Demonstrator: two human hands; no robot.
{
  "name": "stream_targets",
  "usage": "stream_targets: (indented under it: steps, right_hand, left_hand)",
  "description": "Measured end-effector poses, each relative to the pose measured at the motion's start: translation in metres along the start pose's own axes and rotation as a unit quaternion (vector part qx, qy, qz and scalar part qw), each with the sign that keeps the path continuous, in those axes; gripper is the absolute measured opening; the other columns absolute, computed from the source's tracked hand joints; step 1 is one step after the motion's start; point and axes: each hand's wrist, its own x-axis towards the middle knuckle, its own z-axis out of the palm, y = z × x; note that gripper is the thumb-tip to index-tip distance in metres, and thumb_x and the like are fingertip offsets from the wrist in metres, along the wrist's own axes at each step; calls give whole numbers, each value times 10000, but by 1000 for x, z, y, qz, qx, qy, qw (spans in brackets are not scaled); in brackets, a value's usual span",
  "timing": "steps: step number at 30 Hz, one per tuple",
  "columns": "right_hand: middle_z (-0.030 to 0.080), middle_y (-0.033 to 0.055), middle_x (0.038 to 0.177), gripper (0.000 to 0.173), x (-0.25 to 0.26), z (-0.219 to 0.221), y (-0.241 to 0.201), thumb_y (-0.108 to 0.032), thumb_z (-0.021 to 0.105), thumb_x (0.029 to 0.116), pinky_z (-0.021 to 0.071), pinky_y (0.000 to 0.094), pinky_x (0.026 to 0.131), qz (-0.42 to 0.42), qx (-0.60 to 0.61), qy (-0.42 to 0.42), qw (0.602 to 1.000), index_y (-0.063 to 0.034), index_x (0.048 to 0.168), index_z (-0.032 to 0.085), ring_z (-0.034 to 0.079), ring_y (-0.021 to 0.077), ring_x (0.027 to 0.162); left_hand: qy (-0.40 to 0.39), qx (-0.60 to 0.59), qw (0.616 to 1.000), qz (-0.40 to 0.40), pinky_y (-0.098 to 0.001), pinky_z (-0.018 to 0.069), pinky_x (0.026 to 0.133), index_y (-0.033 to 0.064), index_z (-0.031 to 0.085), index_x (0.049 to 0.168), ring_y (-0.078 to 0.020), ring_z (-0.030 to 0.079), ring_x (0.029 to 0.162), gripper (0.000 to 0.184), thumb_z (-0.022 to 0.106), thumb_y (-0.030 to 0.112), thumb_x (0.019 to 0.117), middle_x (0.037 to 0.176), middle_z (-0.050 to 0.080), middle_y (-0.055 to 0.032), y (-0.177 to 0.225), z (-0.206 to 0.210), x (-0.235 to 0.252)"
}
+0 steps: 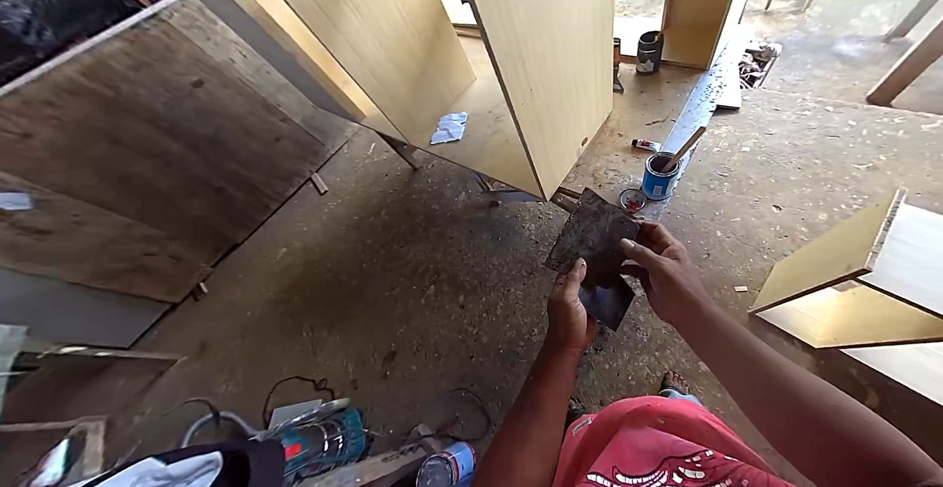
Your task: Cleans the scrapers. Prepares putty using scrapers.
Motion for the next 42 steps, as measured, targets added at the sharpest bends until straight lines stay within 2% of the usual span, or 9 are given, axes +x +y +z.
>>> stream_targets:
  steps: [6,9,13,19,25,28,32,38,42]
  right_hand:
    - [663,116,1215,506,-18,-33,13,-115,739,905,600,403,896,80,-70,-46,993,-88,1368,537,692,232,1036]
    - [681,138,1193,485,-22,-46,21,13,704,885,612,410,857,140,-44,-92,985,-56,1339,549,703,245,1010]
    - [712,158,975,199,-18,-62,30,92,553,959,614,399,723,134,61,35,989,22,1129,631,708,228,810]
    - [691,70,881,196,-15,-101,-1,-3,482,1010,591,344,716,-14,-129,189,973,-31,1085,661,675,144,770]
    - [663,81,894,93,4,-64,-46,-155,659,993,553,414,693,-146,-420,116,888,-72,1026,683,635,180,742]
    - [674,97,966,88,17,-51,-42,-166,679,978,548,498,806,-150,-482,92,858,-83,972,704,661,243,900]
    - [647,78,960,85,13,-24,-38,-168,681,974,549,457,775,-167,-515,41,840,-92,943,702,646,220,883]
    - [666,43,879,100,18,2,-29,-181,683,980,552,375,707,-139,-465,-72,872,-99,928,706,642,141,775]
    - [687,68,856,155,29,-2,-40,-161,608,1012,577,351,677,-66,-321,-134,935,-48,1092,680,660,143,728]
  left_hand:
    - [0,11,999,-35,-431,546,964,-1,532,1290,-227,662,1071,320,360,194,1104,1145,665,-152,-26,0,-2]
    - [15,10,998,-59,-440,541,970,13,518,1318,-235,652,1095,321,376,208,1107,1178,655,-150,-26,3,-3]
    - [0,19,1000,-23,-433,545,963,22,554,1238,-215,665,1064,249,398,153,1095,1133,673,-127,-22,9,-4]
    - [-10,97,992,76,-437,647,677,11,525,1200,-275,740,840,178,412,84,1084,1029,702,-158,-4,-7,3]
    - [-149,279,943,101,-417,667,736,-49,500,1256,-245,747,900,233,428,87,1081,1066,705,-138,7,-10,-18]
    - [-204,333,917,77,-403,665,783,-55,500,1282,-221,745,929,261,424,97,1084,1075,708,-129,9,-7,-24]
    - [-286,354,890,8,-363,647,826,-43,488,1318,-177,734,943,286,431,108,1082,1090,706,-106,12,-7,-26]
    - [-386,336,849,-134,-364,636,844,-3,460,1358,-175,718,1008,327,517,46,1040,1162,688,-96,38,-16,-26]
    - [-321,376,857,-146,-353,634,765,61,467,1412,-168,717,957,396,524,66,1020,1176,687,-80,46,-46,-13]
